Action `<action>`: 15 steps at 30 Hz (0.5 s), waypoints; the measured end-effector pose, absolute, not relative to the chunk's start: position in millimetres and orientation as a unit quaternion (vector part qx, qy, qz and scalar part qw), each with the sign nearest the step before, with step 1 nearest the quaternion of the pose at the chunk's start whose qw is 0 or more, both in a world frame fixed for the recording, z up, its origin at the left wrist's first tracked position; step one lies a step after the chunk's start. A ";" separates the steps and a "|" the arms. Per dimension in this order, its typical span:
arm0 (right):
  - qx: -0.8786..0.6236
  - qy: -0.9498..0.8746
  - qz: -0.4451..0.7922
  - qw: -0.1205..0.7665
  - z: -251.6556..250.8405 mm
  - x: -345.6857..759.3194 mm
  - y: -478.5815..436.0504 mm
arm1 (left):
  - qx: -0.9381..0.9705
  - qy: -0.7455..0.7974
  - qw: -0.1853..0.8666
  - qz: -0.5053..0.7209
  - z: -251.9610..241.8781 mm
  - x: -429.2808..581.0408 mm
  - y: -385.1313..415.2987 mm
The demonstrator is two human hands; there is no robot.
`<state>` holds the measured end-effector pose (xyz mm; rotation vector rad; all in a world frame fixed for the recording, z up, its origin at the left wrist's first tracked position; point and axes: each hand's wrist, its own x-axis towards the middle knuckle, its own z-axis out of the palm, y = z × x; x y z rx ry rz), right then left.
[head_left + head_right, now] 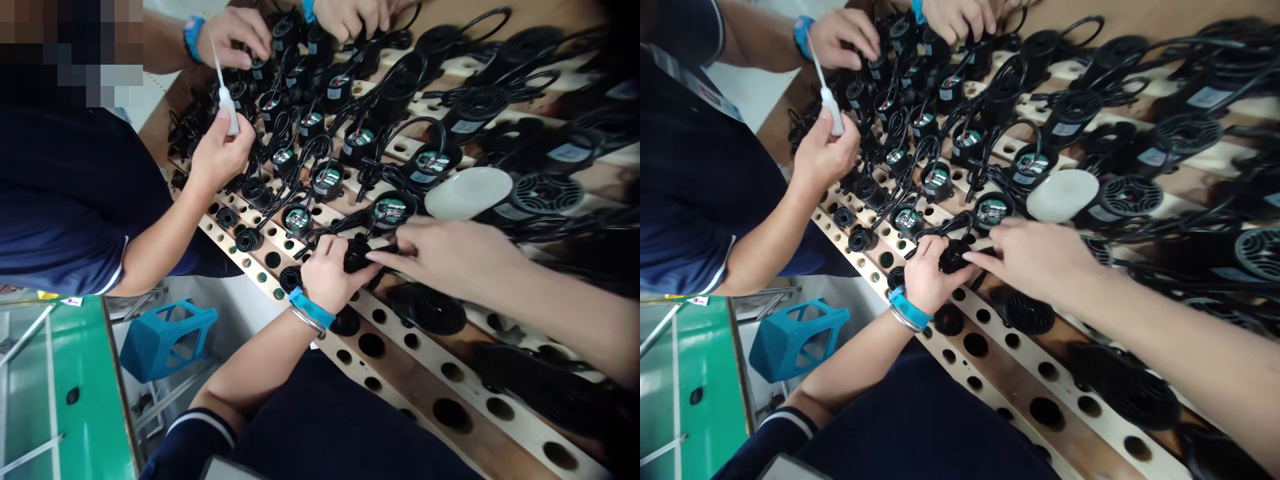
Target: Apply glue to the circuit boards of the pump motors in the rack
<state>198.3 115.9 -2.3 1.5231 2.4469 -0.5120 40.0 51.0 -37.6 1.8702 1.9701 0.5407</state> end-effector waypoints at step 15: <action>0.510 0.767 -0.295 0.252 -8.1 174.6 127.5 | 0.687 0.676 0.204 0.172 -43.5 32.3 54.0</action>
